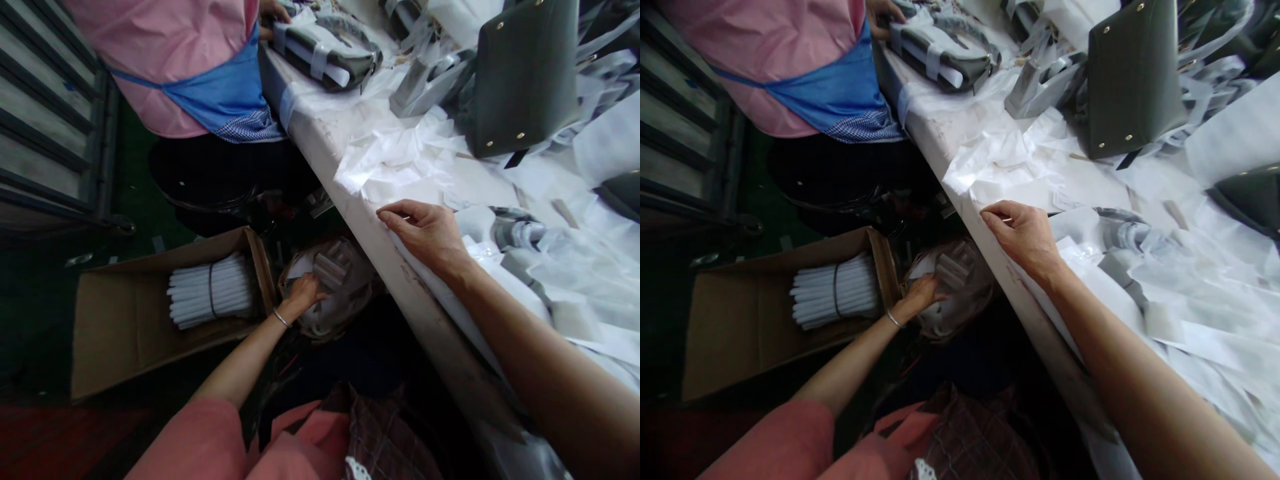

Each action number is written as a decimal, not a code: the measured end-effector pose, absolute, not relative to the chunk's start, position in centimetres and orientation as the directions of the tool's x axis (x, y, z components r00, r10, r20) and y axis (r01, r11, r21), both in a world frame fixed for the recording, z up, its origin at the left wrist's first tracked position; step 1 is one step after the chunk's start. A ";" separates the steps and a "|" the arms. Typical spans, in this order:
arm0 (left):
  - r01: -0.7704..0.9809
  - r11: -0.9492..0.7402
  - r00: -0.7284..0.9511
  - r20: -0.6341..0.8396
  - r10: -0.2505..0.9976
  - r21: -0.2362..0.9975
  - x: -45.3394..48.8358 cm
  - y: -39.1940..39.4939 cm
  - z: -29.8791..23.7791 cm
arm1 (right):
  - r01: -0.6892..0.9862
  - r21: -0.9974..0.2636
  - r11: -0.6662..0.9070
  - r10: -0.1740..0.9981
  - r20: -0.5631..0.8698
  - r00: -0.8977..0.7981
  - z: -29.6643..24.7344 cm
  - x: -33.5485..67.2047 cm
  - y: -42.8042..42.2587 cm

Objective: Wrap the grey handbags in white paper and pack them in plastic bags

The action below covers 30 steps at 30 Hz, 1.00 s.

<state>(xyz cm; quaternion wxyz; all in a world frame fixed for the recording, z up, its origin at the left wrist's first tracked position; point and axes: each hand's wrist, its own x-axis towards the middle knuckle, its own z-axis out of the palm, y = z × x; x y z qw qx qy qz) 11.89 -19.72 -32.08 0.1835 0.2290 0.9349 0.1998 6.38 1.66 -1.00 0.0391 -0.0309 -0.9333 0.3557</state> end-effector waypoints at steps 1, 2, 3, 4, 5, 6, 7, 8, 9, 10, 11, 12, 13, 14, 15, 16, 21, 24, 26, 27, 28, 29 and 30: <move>0.341 0.829 -0.858 -0.214 0.468 0.444 10.8 -19.8 -31.7 | 0.028 -0.667 0.745 0.083 0.051 -0.995 -1.0 6.4 1.7; 0.322 0.844 -0.883 -0.184 0.431 0.429 9.9 -19.6 -31.4 | 0.028 -0.666 0.745 0.081 0.050 -0.995 -1.0 6.4 1.7; 0.299 0.860 -0.906 -0.160 0.392 0.413 9.2 -19.3 -31.2 | 0.029 -0.667 0.744 0.082 0.049 -0.995 -1.1 6.4 1.7; 0.278 0.873 -0.924 -0.138 0.357 0.400 8.7 -18.9 -31.0 | 0.030 -0.670 0.742 0.084 0.049 -0.995 -1.1 6.4 1.7; 0.264 0.882 -0.936 -0.118 0.332 0.391 8.3 -18.4 -31.0 | 0.033 -0.673 0.739 0.089 0.050 -0.995 -1.2 6.4 1.7; 0.258 0.887 -0.944 -0.098 0.317 0.384 8.2 -18.1 -30.9 | 0.034 -0.677 0.735 0.094 0.052 -0.994 -1.2 6.4 1.8; 0.257 0.888 -0.948 -0.078 0.307 0.381 8.2 -17.8 -30.9 | 0.034 -0.680 0.732 0.095 0.054 -0.994 -1.3 6.4 1.8; 0.255 0.891 -0.952 -0.061 0.298 0.375 8.3 -17.6 -30.9 | 0.032 -0.682 0.730 0.096 0.055 -0.994 -1.3 6.4 1.8; 0.249 0.897 -0.957 -0.050 0.286 0.366 8.5 -17.7 -31.0 | 0.031 -0.683 0.730 0.094 0.055 -0.994 -1.4 6.3 1.9; 0.239 0.904 -0.961 -0.046 0.272 0.356 8.5 -17.8 -31.0 | 0.030 -0.684 0.729 0.091 0.053 -0.994 -1.4 6.3 1.9; 0.226 0.911 -0.965 -0.049 0.258 0.344 8.6 -18.2 -31.0 | 0.029 -0.685 0.728 0.088 0.052 -0.995 -1.4 6.3 1.9; 0.215 0.918 -0.967 -0.057 0.247 0.333 8.6 -18.6 -31.1 | 0.027 -0.686 0.727 0.085 0.051 -0.995 -1.5 6.3 1.9; 0.207 0.923 -0.968 -0.068 0.241 0.325 8.5 -19.0 -31.1 | 0.027 -0.688 0.726 0.084 0.049 -0.995 -1.5 6.3 2.0; 0.205 0.925 -0.967 -0.080 0.242 0.320 8.4 -19.4 -31.2 | 0.027 -0.689 0.724 0.082 0.047 -0.995 -1.5 6.3 2.0; 0.209 0.924 -0.964 -0.091 0.249 0.319 8.4 -19.7 -31.3 | 0.028 -0.690 0.724 0.082 0.046 -0.996 -1.4 6.3 2.0; 0.211 0.925 -0.962 -0.101 0.254 0.316 8.5 -19.9 -31.4 | 0.030 -0.690 0.724 0.084 0.045 -0.995 -1.4 6.3 2.0; 0.169 0.942 -0.966 -0.143 0.217 0.291 9.8 -19.7 -32.4 | 0.023 -0.675 0.737 0.078 0.050 -0.996 -1.4 6.3 1.9; 0.092 0.961 -0.971 -0.192 0.145 0.261 10.3 -19.2 -33.1 | 0.024 -0.665 0.747 0.077 0.051 -0.996 -1.4 6.3 2.0; 0.046 0.970 -0.967 -0.234 0.103 0.238 10.2 -19.1 -33.5 | 0.028 -0.668 0.744 0.081 0.048 -0.996 -1.5 6.3 2.0; 0.029 0.973 -0.963 -0.256 0.089 0.227 10.0 -19.1 -33.5 | 0.029 -0.670 0.742 0.081 0.046 -0.996 -1.5 6.3 2.0; 0.019 0.976 -0.957 -0.279 0.081 0.219 9.7 -19.1 -33.5 | 0.030 -0.671 0.740 0.081 0.046 -0.996 -1.5 6.3 2.0; 0.016 0.977 -0.950 -0.302 0.082 0.214 9.5 -19.1 -33.5 | 0.029 -0.672 0.740 0.080 0.045 -0.996 -1.4 6.3 2.0; 0.021 0.977 -0.941 -0.327 0.091 0.212 9.4 -19.1 -33.3 | 0.030 -0.674 0.738 0.079 0.043 -0.996 -1.4 6.3 2.0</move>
